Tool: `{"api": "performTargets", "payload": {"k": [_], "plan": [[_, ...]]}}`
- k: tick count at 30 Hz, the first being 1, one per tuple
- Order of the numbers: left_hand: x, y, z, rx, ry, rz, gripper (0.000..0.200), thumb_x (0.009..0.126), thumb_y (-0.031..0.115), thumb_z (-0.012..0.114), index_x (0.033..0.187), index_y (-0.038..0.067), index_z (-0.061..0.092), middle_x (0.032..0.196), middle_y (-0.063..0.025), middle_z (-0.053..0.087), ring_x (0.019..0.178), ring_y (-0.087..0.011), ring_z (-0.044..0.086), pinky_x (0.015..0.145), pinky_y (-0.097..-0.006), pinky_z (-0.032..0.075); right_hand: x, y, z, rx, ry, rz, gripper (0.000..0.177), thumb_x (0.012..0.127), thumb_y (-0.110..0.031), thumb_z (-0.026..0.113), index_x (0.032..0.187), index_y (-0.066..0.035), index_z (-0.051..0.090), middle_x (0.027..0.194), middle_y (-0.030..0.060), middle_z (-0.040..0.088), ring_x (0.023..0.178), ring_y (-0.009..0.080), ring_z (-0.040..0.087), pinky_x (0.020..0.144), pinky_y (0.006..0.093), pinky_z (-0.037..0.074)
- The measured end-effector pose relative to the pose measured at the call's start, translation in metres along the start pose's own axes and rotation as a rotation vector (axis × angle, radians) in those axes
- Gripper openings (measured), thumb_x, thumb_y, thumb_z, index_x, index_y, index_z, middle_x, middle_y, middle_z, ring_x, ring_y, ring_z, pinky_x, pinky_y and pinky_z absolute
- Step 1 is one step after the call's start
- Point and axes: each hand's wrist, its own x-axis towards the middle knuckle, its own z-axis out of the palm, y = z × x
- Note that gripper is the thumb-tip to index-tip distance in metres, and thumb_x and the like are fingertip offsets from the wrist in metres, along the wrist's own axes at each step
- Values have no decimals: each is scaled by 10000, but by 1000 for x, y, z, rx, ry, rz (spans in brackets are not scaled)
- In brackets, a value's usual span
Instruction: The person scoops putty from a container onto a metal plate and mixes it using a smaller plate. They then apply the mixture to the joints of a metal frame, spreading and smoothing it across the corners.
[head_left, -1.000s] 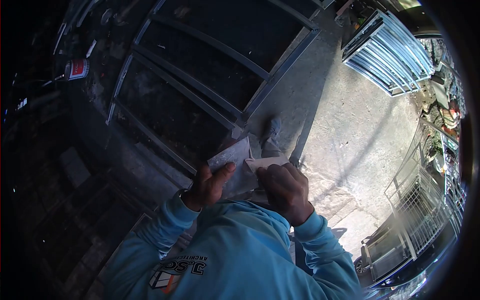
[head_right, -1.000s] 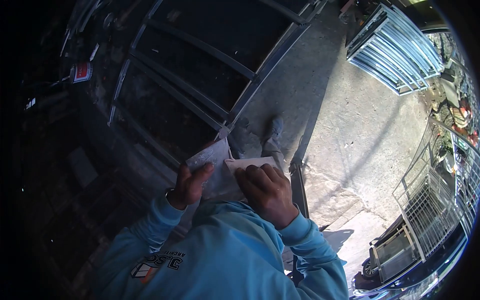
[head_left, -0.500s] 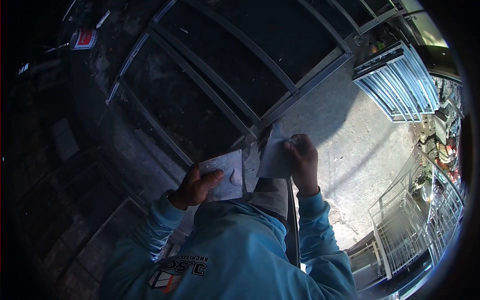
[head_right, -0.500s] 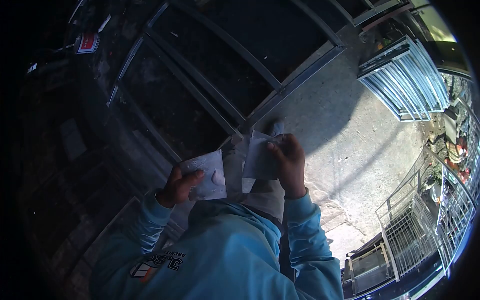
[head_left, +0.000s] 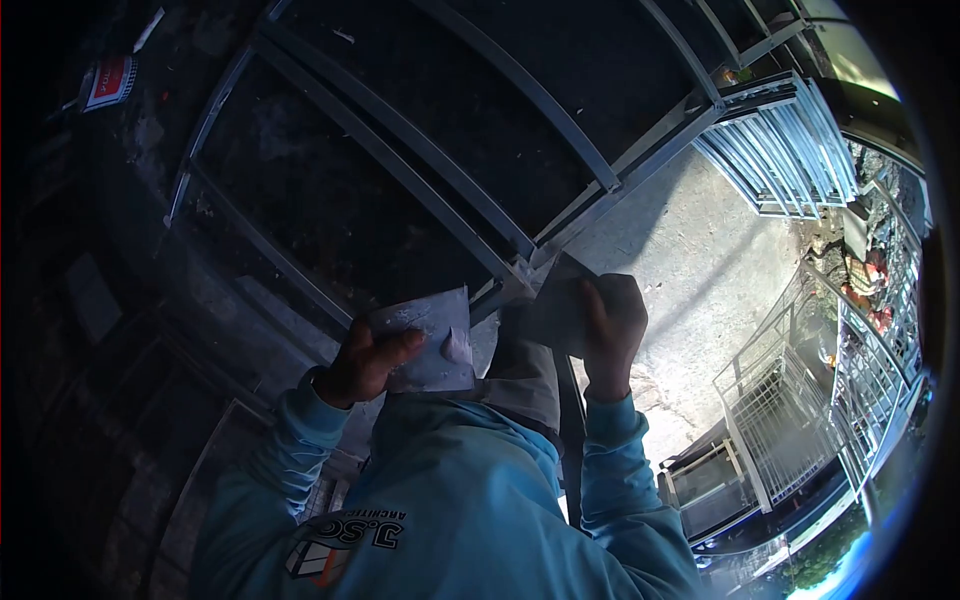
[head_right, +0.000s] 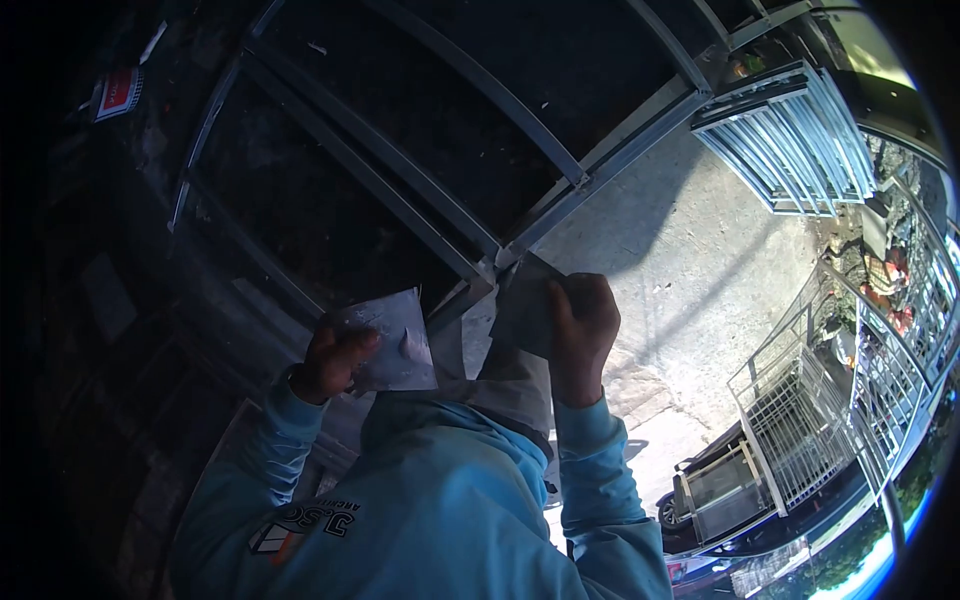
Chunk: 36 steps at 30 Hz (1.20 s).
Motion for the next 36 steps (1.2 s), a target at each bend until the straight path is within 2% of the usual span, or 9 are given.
{"api": "performTargets", "payload": {"k": [3,14,20,22,24,30,31,34,36], "plan": [[13,24,-7,-492,-140,-245,337,880,206,635,1141,-6,622,992,-95,672,914,-162,622,834,-316,489,-2,-6,3,16,-28,11,160,806,-84,707,855,4,583,766,93,621,705,159,587,677,287,471],[28,12,0,-611,-149,-249,303,868,145,643,1138,8,630,1029,-80,668,949,-146,610,845,-304,486,-1,-2,-14,-132,35,-62,151,802,-71,712,845,-6,583,762,67,611,712,125,581,669,274,467],[48,23,45,-643,-258,-188,380,859,64,628,1233,9,586,1194,-117,622,1104,-191,580,949,-330,462,-16,-49,-31,482,-646,429,235,770,-152,751,817,-37,552,777,0,519,711,94,485,641,246,400],[43,26,49,-647,-269,-158,399,856,48,626,1249,5,575,1229,-121,607,1137,-205,568,975,-340,453,-10,-34,-33,437,-655,329,191,781,-121,730,800,-38,559,770,-8,513,722,98,480,640,258,394],[37,26,44,-1181,-296,-347,511,836,54,643,1316,-12,480,1188,-104,603,1109,-210,576,958,-355,470,5,-10,-53,-33,-588,121,159,760,-40,741,839,-2,609,794,58,583,720,149,570,637,278,439],[24,18,18,-1030,-257,-309,514,815,67,651,1296,-16,489,1171,-106,605,1074,-207,594,947,-357,484,63,-64,-51,-391,-460,-430,116,763,-50,647,853,9,603,824,116,563,754,243,581,671,328,458],[23,14,15,-1037,-261,-300,514,815,67,651,1296,-16,489,1171,-106,605,1074,-207,594,947,-357,484,68,-87,-42,-291,-522,-214,134,761,-62,645,868,4,599,817,116,558,751,247,582,676,316,463],[14,7,10,-1135,-256,-230,463,834,60,667,1274,-5,535,1193,-115,614,1094,-206,590,979,-362,464,93,-98,-28,-824,-617,-791,133,811,-101,670,886,-15,602,797,113,595,738,223,601,673,308,466],[10,11,4,-1129,-176,-281,462,826,86,679,1258,-4,545,1185,-111,616,1070,-202,597,965,-358,469,80,-104,-19,-566,-593,-506,111,829,-90,656,893,-17,602,798,109,599,739,212,599,671,307,466]]}}
